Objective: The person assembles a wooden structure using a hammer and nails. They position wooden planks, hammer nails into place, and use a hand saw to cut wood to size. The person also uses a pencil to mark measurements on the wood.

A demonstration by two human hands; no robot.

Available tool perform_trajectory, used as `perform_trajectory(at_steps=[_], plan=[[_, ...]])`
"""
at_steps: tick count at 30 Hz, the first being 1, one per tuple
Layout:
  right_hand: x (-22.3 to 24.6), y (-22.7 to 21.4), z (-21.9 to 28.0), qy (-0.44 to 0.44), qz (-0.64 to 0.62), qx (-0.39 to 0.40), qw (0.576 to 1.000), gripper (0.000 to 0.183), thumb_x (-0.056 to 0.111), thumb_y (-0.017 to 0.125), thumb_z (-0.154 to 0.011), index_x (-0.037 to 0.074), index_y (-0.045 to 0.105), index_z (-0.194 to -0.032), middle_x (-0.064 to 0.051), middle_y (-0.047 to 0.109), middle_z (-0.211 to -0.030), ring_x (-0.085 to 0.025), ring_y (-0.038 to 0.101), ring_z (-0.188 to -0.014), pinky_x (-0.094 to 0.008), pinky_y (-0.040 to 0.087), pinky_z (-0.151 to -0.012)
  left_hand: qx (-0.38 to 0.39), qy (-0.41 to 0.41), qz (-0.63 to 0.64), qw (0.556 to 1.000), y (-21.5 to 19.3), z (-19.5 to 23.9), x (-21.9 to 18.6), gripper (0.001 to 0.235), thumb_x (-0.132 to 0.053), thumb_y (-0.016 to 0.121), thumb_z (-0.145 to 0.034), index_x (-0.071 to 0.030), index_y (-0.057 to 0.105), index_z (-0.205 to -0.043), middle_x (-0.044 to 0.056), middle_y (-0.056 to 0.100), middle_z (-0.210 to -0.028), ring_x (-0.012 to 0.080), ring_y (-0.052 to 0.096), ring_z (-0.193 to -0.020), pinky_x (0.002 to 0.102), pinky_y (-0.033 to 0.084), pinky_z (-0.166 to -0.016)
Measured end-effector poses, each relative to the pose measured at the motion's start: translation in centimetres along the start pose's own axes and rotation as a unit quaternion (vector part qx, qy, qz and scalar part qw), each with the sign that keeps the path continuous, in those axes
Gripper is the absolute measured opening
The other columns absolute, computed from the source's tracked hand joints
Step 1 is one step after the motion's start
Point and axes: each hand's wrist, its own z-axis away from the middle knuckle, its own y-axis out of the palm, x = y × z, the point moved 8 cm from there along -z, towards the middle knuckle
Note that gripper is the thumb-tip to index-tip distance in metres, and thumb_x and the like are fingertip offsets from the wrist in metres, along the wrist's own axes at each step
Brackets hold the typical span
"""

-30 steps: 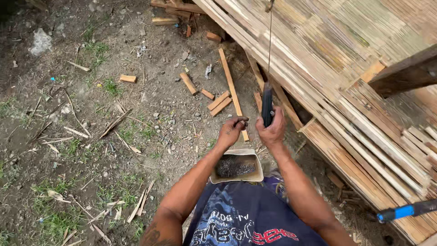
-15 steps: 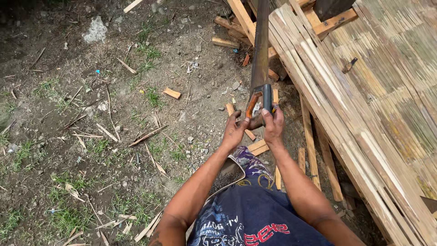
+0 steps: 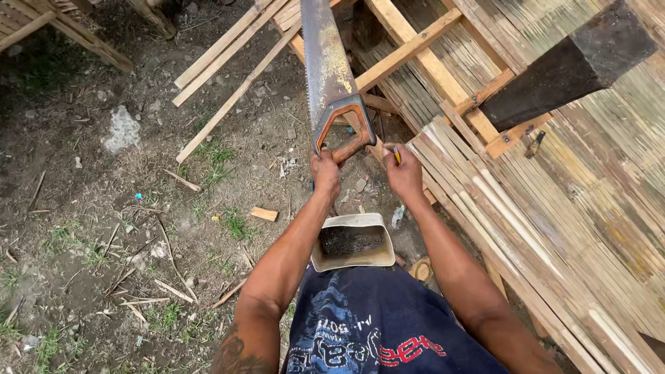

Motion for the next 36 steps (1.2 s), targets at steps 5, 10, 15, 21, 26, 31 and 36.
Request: perform_trajectory(at_steps=[5, 10, 15, 21, 26, 31, 36], plan=[[0.2, 6.9, -9.5, 0.053, -0.029, 0.044, 0.997, 0.022, 0.019, 0.062, -0.099, 0.009, 0.072, -0.115, -0.007, 0.075, -0.088, -0.015, 0.070, -0.079, -0.032, 0.053, -0.070, -0.109, 0.107, -0.187, 0.970, 5.9, -16.0, -3.4, 0.036, -0.016, 0.057, -0.100, 0.005, 0.054, -0.129, 0.022, 0.057, -0.119, 0.0331, 0.060, -0.107, 0.045, 0.047, -0.092], [2.7, 9.5, -19.7, 0.093, -0.024, 0.053, 0.994, 0.020, 0.022, 0.063, -0.102, 0.007, 0.070, -0.114, -0.007, 0.074, -0.086, -0.014, 0.070, -0.080, -0.031, 0.053, -0.071, -0.067, 0.113, -0.107, 0.986, 8.9, -25.3, -9.7, 0.044, -0.018, 0.052, -0.101, 0.001, 0.049, -0.141, 0.021, 0.059, -0.131, 0.0330, 0.061, -0.117, 0.043, 0.045, -0.104], [1.7, 11.8, -22.6, 0.176, -0.072, 0.003, 0.982, 0.021, 0.023, 0.063, -0.103, 0.007, 0.072, -0.113, -0.009, 0.073, -0.085, -0.014, 0.069, -0.078, -0.030, 0.053, -0.072, -0.148, 0.131, -0.159, 0.967, 8.1, -32.5, -18.3, 0.069, -0.017, 0.070, -0.097, 0.002, 0.033, -0.152, 0.024, 0.038, -0.150, 0.0332, 0.045, -0.135, 0.042, 0.037, -0.113], [-0.4, 11.7, -22.7, 0.250, -0.112, -0.019, 0.961, 0.024, 0.027, 0.061, -0.103, 0.008, 0.069, -0.115, -0.005, 0.074, -0.083, -0.010, 0.070, -0.079, -0.031, 0.054, -0.070, 0.083, 0.170, -0.202, 0.961, 17.6, -24.8, -19.2, 0.063, -0.011, 0.061, -0.095, -0.004, 0.037, -0.153, 0.018, 0.046, -0.148, 0.0246, 0.053, -0.123, 0.038, 0.046, -0.103], [-3.2, 1.8, -15.9, 0.222, -0.081, -0.243, 0.941, 0.018, 0.018, 0.065, -0.102, 0.003, 0.070, -0.112, -0.007, 0.070, -0.086, -0.013, 0.066, -0.078, -0.034, 0.053, -0.070, 0.528, 0.158, -0.307, 0.775, 28.5, -8.0, -10.0, 0.027, -0.009, 0.057, -0.106, -0.002, 0.067, -0.129, 0.015, 0.067, -0.120, 0.0232, 0.066, -0.103, 0.035, 0.055, -0.092], [-8.7, -7.1, -1.9, 0.290, -0.125, -0.428, 0.846, 0.016, 0.016, 0.063, -0.103, 0.003, 0.069, -0.109, -0.004, 0.068, -0.080, -0.011, 0.061, -0.073, -0.029, 0.051, -0.067, 0.737, 0.227, -0.302, 0.560, 33.1, 7.6, -2.5, 0.024, -0.008, 0.056, -0.103, -0.003, 0.068, -0.123, 0.017, 0.072, -0.116, 0.0315, 0.071, -0.104, 0.041, 0.055, -0.093], [-14.0, -10.6, 11.1, 0.407, -0.234, -0.518, 0.715, 0.020, 0.021, 0.060, -0.103, 0.005, 0.070, -0.110, -0.002, 0.068, -0.077, -0.008, 0.058, -0.063, -0.025, 0.048, -0.058, 0.800, 0.280, -0.359, 0.390, 36.1, 19.9, 6.5, 0.032, -0.006, 0.059, -0.093, -0.008, 0.069, -0.124, 0.019, 0.070, -0.119, 0.0402, 0.066, -0.107, 0.047, 0.053, -0.092]])
